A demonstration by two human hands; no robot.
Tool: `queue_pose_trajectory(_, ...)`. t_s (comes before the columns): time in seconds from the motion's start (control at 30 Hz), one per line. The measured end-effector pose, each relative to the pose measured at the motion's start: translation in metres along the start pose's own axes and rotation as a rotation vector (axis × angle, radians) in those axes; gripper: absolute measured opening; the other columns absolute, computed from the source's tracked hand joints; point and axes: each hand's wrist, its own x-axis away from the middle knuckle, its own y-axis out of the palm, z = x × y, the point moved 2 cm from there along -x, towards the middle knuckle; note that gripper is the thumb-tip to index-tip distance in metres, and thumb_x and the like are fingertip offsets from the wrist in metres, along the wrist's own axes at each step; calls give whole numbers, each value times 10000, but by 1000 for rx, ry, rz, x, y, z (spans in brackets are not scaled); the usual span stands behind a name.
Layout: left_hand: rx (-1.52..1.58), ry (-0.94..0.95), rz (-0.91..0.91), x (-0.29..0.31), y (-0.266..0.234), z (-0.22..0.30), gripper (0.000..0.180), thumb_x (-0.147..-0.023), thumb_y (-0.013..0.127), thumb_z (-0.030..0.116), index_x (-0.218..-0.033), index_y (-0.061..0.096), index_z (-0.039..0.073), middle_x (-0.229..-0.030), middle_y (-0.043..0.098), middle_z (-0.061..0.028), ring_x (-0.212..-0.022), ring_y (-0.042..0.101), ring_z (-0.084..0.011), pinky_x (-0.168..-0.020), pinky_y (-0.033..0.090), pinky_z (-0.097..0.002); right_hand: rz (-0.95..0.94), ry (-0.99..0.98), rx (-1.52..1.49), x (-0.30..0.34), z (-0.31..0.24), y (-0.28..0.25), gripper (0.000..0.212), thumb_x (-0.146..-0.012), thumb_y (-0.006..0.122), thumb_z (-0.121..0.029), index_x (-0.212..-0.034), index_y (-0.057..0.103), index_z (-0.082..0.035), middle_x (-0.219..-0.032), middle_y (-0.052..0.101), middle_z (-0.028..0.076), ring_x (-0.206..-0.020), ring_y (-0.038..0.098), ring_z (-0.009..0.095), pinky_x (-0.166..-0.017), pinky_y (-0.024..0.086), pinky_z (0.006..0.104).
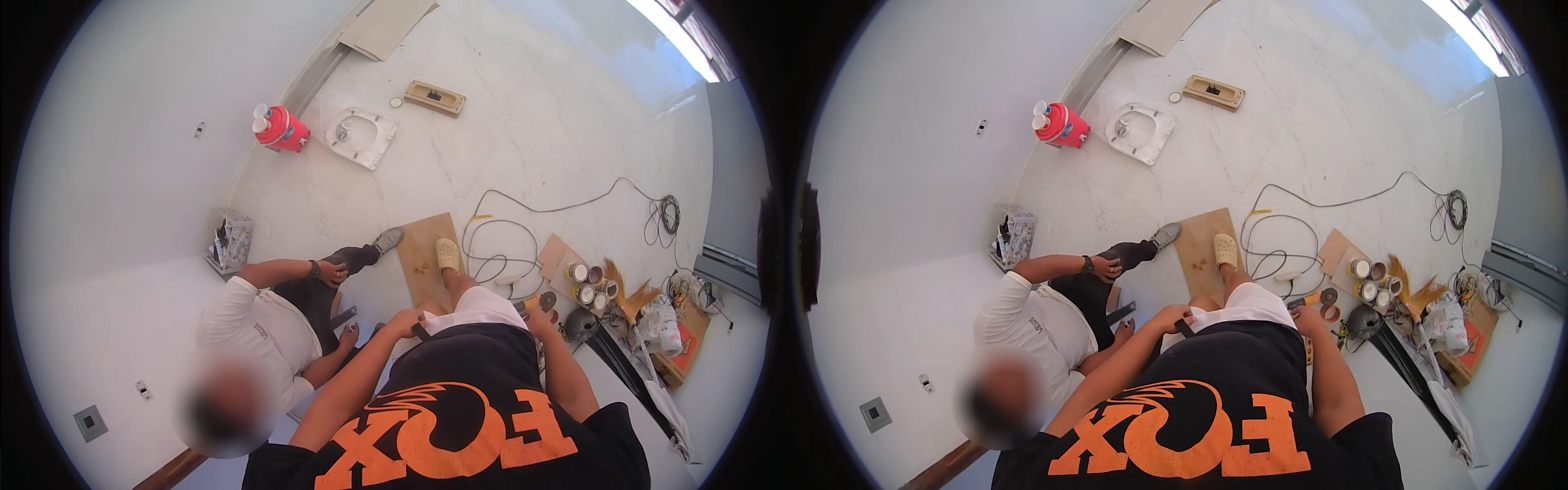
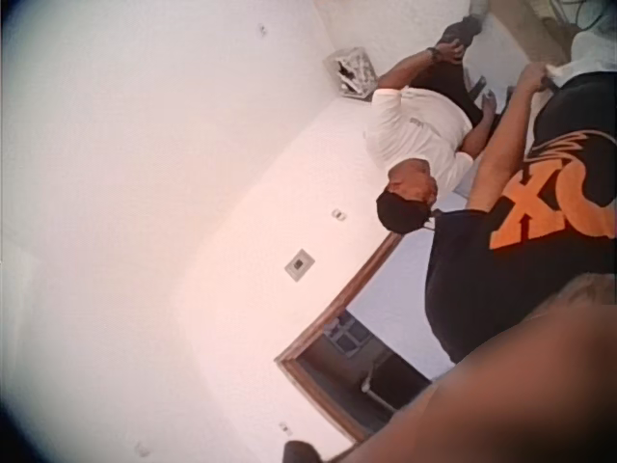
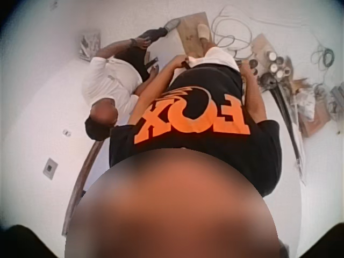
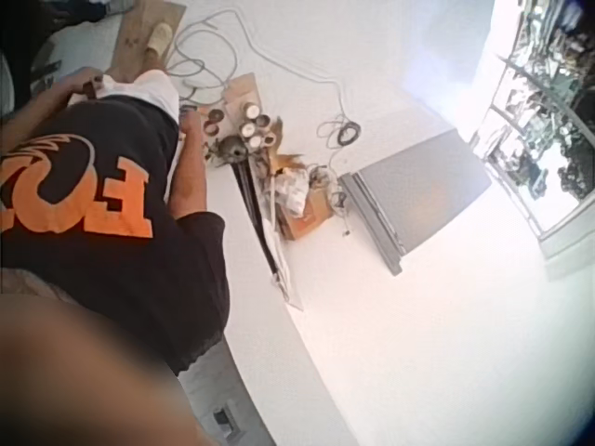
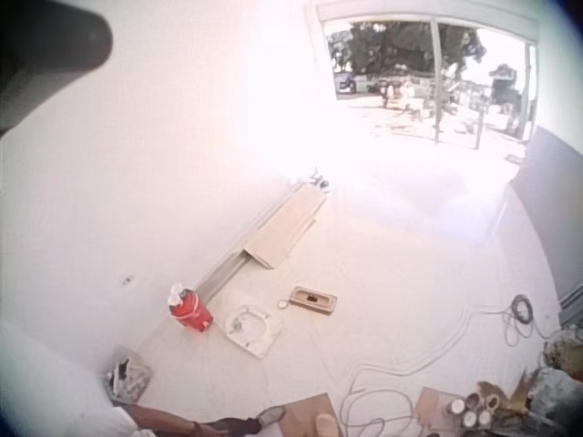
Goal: The person unpacks a new toilet seat and installs the mounting hardware by hand. They then place the seat onto the toilet bowl and adjust the fit.
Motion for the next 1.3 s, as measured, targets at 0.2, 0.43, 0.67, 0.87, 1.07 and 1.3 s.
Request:
queue_pose_trajectory(0.2, 150, 60, 351, 4, -150, 28, 355, -949, 699, 384, -1016, 748, 40, -933, 754, -193, -912, 725, -381, -805, 546, -463, 251, -124, -166, -125, -183, -195, 298, -904, 695, -119, -1171, 737, 5, -924, 783, 165, -827, 750, 276, -787, 588, 381)
queue_pose_trajectory(0.43, 37, 32, 373, -39, -248, 4, 267, -895, 715, 282, -983, 752, 32, -980, 750, -228, -946, 715, -419, -854, 548, -495, 313, -218, 29, -216, -308, -262, 297, -868, 714, -117, -1146, 752, -19, -933, 776, 174, -849, 744, 307, -805, 588, 399)
queue_pose_trajectory(0.67, 325, 131, 25, -130, -379, -27, 304, -870, 718, 287, -1041, 759, 40, -1017, 763, -193, -950, 725, -370, -842, 554, -465, -46, -54, 301, -230, -395, -222, 418, -906, 746, -310, -1211, 720, -26, -1046, 769, 169, -1009, 726, 352, -926, 565, 443)
queue_pose_trajectory(0.87, 302, 153, -99, -156, -458, -45, 341, -915, 725, 360, -993, 774, 31, -980, 771, -166, -939, 723, -324, -842, 552, -424, -68, -223, 223, -267, -515, -291, 213, -957, 646, -94, -1156, 707, -46, -917, 713, 164, -893, 697, 357, -845, 546, 457)
queue_pose_trajectory(1.07, 638, 174, -244, -148, -483, -55, 317, -975, 726, 356, -1053, 764, 51, -922, 750, -73, -879, 679, -183, -809, 529, -347, -691, -308, 296, -359, -615, -332, 269, -940, 670, -84, -1205, 689, -38, -913, 716, 143, -908, 702, 278, -849, 554, 402)
queue_pose_trajectory(1.3, 909, 7, -20, -196, -463, -15, 287, -996, 698, 323, -1053, 734, 45, -916, 745, -126, -855, 697, -246, -790, 531, -378, -640, -402, 352, -604, -633, -268, 299, -882, 739, -192, -1136, 746, -36, -1023, 769, 179, -984, 736, 330, -885, 574, 424)
